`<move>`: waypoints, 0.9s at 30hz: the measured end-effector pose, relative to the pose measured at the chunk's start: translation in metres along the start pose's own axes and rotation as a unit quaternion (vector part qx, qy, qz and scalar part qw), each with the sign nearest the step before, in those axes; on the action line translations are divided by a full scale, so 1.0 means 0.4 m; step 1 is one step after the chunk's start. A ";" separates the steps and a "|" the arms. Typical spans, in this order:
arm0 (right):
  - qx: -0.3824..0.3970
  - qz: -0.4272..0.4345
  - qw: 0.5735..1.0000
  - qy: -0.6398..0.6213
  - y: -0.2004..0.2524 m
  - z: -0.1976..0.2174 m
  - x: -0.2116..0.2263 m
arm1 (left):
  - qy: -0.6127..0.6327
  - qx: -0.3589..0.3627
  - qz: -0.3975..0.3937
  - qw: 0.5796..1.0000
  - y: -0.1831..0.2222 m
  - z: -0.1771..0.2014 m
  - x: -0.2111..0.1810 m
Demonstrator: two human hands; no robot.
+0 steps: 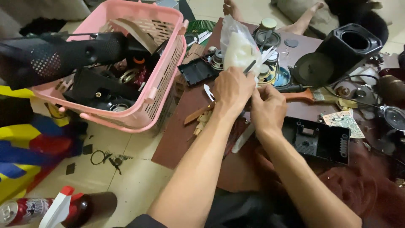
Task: Scraping and cleaning a plastic housing component using a knife and tweezers on a cluttered workbench.
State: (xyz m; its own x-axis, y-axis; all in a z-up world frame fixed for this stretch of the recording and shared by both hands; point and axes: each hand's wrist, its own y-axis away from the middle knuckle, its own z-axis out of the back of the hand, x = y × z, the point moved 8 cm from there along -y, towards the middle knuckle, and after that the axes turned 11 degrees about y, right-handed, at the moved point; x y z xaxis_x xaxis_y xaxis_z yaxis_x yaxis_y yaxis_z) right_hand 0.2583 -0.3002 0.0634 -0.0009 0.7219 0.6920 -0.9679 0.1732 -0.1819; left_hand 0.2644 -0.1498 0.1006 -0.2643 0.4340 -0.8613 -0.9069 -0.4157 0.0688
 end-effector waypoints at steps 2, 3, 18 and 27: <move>-0.005 0.000 1.000 0.005 0.010 0.014 -0.003 | -0.008 -0.007 -0.009 1.000 -0.017 0.001 0.007; -0.005 0.001 1.000 0.013 0.019 0.019 -0.005 | -0.016 -0.015 -0.014 1.000 -0.023 0.005 0.015; 0.106 -0.048 0.975 -0.191 0.115 0.092 0.049 | 0.058 0.000 0.031 0.998 0.091 0.095 0.033; 0.222 -0.030 0.927 -0.300 0.199 0.059 0.108 | 0.156 -0.015 0.058 0.986 0.300 0.192 0.111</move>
State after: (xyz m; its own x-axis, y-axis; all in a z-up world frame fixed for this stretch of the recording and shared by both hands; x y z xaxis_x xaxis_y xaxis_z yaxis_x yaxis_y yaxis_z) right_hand 0.1752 -0.2711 0.0952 0.0465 0.1945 0.9798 -0.9787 -0.1877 0.0837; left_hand 0.1183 -0.1190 0.1093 -0.2472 0.1179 -0.9618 -0.8658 -0.4726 0.1646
